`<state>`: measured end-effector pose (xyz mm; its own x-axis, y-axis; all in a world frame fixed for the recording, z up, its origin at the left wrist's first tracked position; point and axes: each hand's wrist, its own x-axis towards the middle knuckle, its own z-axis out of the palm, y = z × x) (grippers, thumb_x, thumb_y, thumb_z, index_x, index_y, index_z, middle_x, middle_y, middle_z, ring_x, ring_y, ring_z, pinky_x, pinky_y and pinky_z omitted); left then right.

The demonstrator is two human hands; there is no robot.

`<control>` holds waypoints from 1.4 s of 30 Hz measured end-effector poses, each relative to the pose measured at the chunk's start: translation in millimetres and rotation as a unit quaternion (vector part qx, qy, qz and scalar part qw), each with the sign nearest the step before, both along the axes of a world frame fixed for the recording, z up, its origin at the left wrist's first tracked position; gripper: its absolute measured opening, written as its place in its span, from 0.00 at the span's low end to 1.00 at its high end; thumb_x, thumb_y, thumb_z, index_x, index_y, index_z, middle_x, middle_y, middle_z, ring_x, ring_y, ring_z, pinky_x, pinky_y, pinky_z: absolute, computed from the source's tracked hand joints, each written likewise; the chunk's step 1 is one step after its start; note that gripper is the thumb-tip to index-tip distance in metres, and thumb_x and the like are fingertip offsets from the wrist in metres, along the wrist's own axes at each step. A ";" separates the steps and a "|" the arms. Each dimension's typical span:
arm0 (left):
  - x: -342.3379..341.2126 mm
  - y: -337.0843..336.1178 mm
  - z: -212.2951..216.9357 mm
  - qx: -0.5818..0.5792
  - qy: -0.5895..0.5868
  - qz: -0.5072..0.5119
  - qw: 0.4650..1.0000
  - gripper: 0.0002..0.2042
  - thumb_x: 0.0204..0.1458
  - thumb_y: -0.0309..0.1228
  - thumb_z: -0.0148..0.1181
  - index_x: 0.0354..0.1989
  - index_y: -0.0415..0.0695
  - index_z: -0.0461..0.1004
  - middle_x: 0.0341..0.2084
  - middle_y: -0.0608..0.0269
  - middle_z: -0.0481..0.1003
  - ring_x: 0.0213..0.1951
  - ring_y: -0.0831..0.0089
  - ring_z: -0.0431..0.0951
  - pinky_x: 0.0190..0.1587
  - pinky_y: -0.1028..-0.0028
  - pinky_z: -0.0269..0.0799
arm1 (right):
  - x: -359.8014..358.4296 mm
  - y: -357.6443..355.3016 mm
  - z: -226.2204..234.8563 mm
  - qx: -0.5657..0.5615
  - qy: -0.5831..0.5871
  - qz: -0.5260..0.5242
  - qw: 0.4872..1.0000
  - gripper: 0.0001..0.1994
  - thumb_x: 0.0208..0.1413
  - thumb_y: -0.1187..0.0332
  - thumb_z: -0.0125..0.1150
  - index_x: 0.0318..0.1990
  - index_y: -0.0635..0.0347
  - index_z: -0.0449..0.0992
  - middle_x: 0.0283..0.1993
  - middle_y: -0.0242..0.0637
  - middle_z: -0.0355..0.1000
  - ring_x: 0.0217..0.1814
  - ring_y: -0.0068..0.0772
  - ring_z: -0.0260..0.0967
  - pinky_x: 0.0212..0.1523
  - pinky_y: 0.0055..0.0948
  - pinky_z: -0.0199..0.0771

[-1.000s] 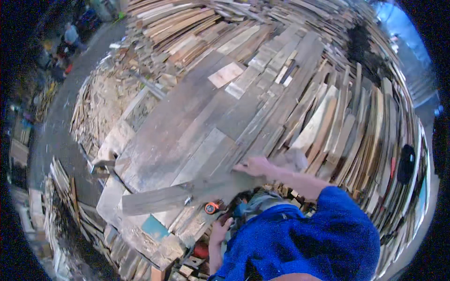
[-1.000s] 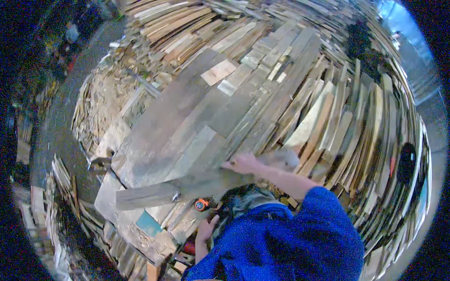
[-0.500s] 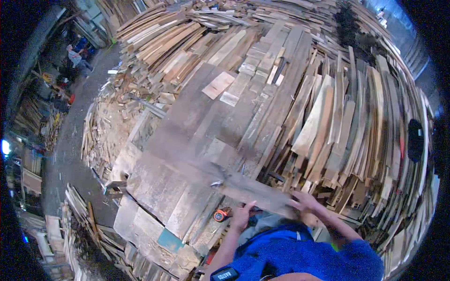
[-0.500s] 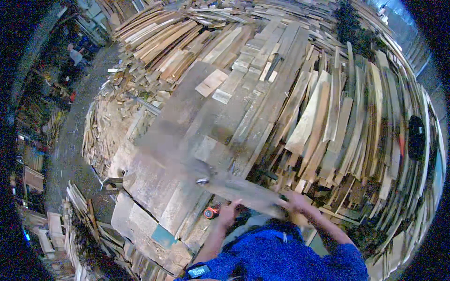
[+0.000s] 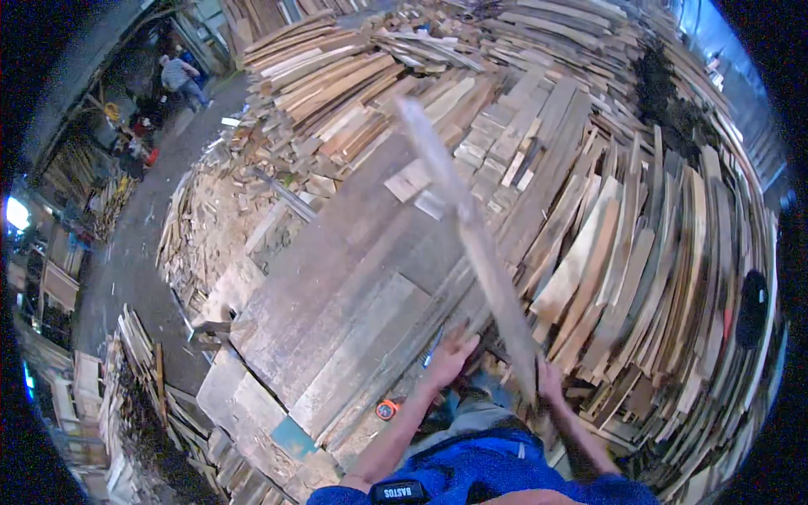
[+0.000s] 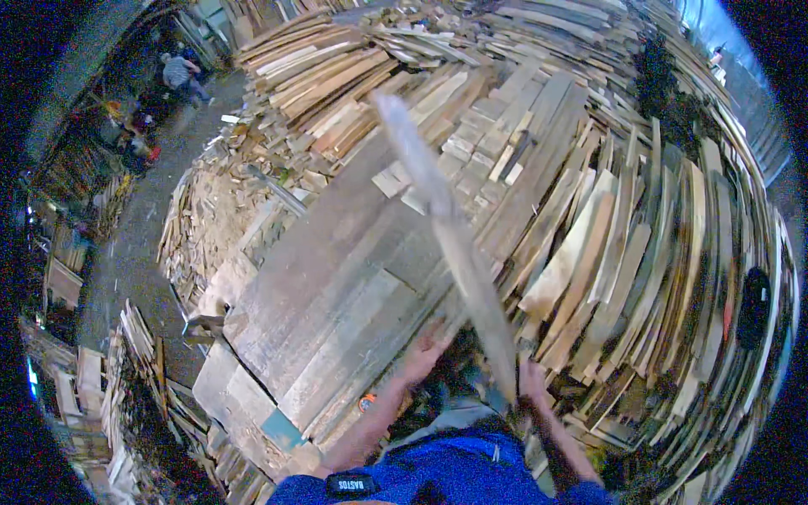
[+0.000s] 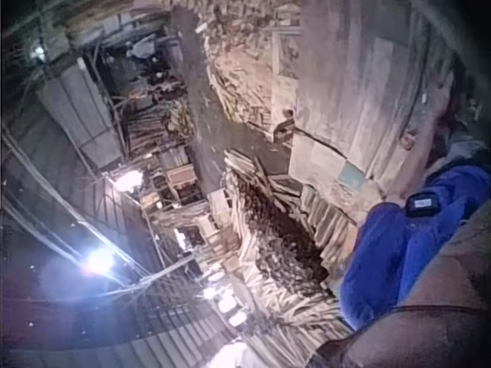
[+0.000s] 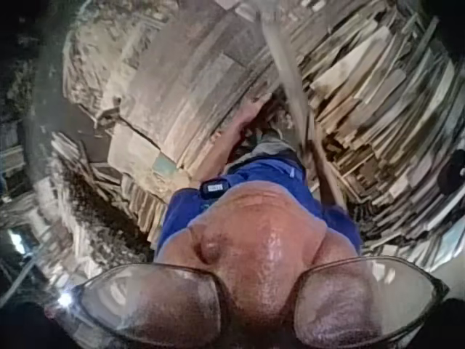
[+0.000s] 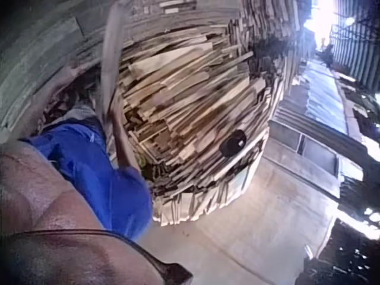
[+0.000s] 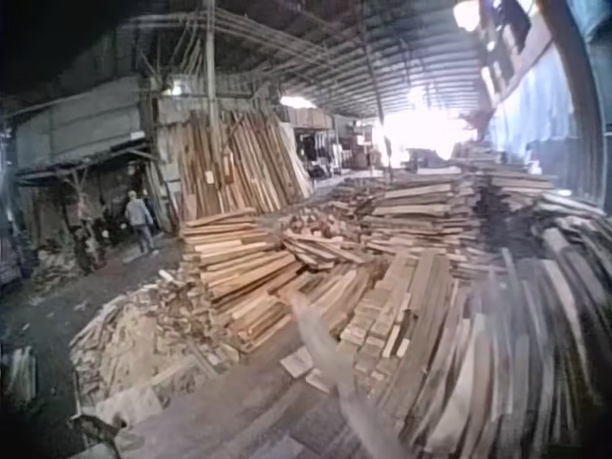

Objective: Sorting and moving wood planks in a workshop environment.

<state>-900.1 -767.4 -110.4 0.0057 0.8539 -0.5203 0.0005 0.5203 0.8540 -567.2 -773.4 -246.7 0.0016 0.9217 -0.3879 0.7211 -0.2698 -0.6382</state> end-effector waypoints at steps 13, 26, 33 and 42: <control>-99.2 -164.3 -41.2 -0.071 0.144 0.331 0.930 0.26 0.59 0.44 0.60 0.63 0.45 0.69 0.40 0.47 0.81 0.52 0.60 0.78 0.57 0.60 0.69 | -506.7 466.8 409.9 0.268 0.048 0.414 0.868 0.40 0.56 0.36 0.54 0.64 0.63 0.67 0.58 0.51 0.73 0.60 0.55 0.70 0.60 0.43 0.69; 168.0 -402.6 -78.2 -0.284 0.137 0.602 0.733 0.31 0.55 0.58 0.56 0.54 0.42 0.76 0.48 0.43 0.78 0.52 0.49 0.76 0.56 0.58 0.70 | -458.7 -254.5 101.5 -0.116 0.139 0.859 0.479 0.25 0.58 0.56 0.61 0.57 0.65 0.74 0.55 0.56 0.73 0.59 0.53 0.70 0.58 0.42 0.68; 283.0 -485.8 -117.6 -0.304 -0.091 0.739 0.594 0.30 0.54 0.59 0.58 0.51 0.45 0.79 0.41 0.46 0.80 0.43 0.54 0.80 0.48 0.60 0.74 | -447.8 -387.7 87.4 0.141 0.187 0.866 0.441 0.27 0.59 0.53 0.59 0.60 0.63 0.70 0.56 0.57 0.71 0.61 0.58 0.66 0.60 0.48 0.66; 340.7 -703.8 -214.2 -0.361 0.000 0.874 0.325 0.31 0.48 0.57 0.61 0.45 0.37 0.78 0.41 0.41 0.80 0.45 0.46 0.80 0.49 0.55 0.74 | -417.8 -428.6 75.2 0.383 0.181 0.803 0.418 0.24 0.59 0.53 0.59 0.56 0.60 0.74 0.53 0.51 0.74 0.53 0.54 0.73 0.52 0.46 0.73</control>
<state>-559.4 -1471.2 -324.6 -0.1601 -0.7928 -0.5881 -0.8347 -0.2093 0.5094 -985.0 -1202.0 -171.5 -0.7899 -0.5258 0.3155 -0.6025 0.7613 -0.2397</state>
